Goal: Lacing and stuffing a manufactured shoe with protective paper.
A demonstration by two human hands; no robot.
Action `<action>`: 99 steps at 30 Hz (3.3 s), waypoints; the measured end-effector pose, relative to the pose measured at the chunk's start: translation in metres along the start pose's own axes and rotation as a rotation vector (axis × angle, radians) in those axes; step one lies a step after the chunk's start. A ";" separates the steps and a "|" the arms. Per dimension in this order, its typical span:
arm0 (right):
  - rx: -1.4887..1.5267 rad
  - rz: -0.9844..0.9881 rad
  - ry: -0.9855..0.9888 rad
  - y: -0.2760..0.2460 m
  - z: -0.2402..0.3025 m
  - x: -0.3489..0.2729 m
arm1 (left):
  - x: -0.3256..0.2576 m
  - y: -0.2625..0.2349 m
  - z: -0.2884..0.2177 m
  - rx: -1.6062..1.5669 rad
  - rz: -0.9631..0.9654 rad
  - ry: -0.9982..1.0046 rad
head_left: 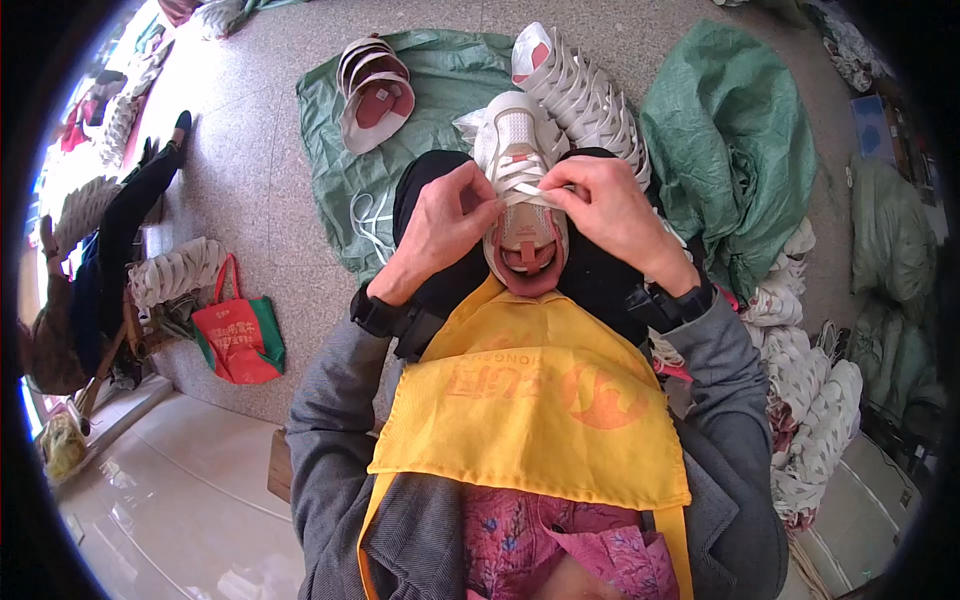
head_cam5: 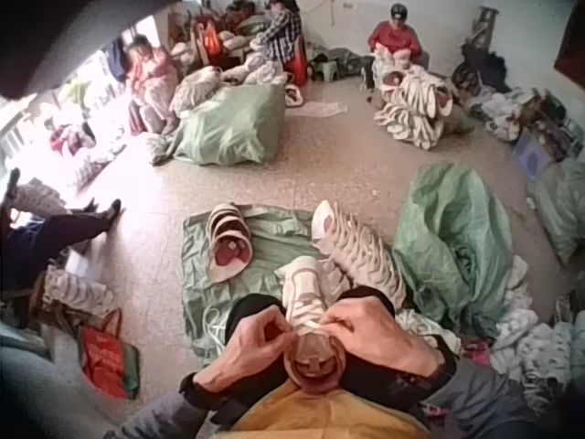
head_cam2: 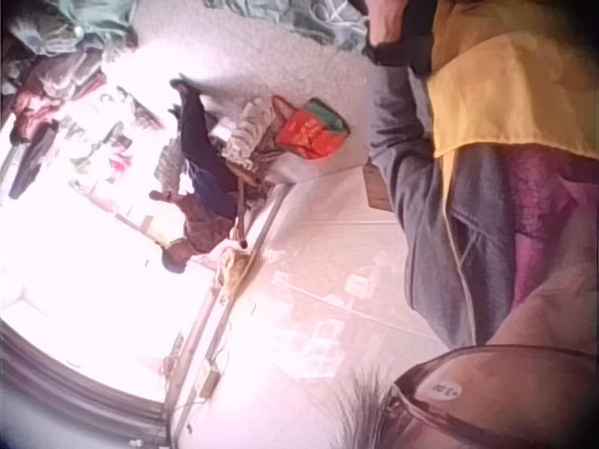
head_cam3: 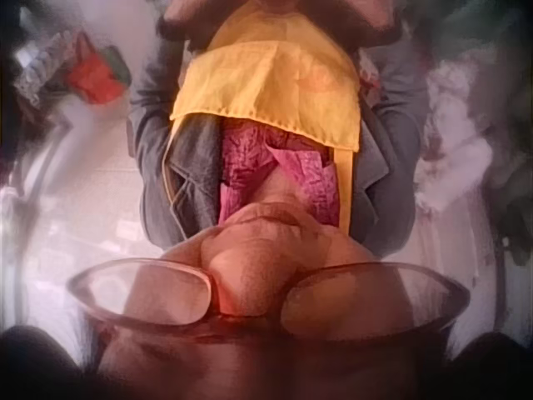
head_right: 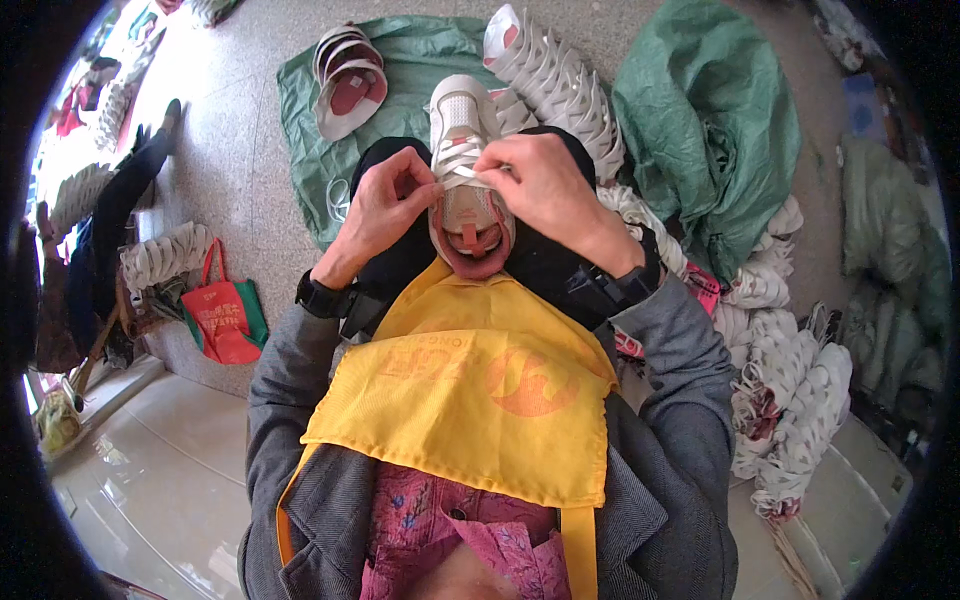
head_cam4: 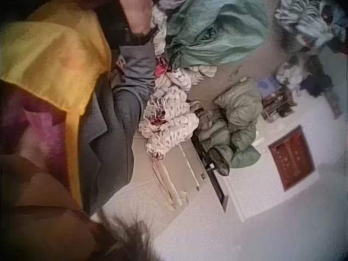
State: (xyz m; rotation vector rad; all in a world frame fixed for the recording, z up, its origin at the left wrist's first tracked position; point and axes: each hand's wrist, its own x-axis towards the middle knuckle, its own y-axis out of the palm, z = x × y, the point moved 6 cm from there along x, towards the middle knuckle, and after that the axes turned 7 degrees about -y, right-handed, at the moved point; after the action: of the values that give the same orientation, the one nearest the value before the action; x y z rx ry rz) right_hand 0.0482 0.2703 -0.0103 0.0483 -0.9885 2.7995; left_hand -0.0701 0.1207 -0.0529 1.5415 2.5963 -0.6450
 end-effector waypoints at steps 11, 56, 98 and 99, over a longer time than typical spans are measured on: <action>0.492 -0.073 0.131 -0.011 -0.026 -0.009 | 0.001 0.008 0.001 -0.447 0.177 -0.122; 0.123 -0.229 0.080 0.011 -0.017 -0.023 | -0.072 -0.061 0.031 -0.228 0.047 -0.218; 0.363 -0.029 0.215 0.019 -0.002 -0.036 | 0.067 -0.063 -0.032 -0.120 0.027 0.347; 0.403 -0.028 0.219 0.020 -0.004 -0.038 | 0.066 -0.060 -0.038 -0.031 -0.045 0.440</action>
State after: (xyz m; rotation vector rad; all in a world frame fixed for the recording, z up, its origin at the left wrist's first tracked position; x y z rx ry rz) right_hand 0.0819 0.2519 -0.0286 -0.1867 -0.3652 2.8521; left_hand -0.1481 0.1643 -0.0154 1.7922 2.9354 -0.2877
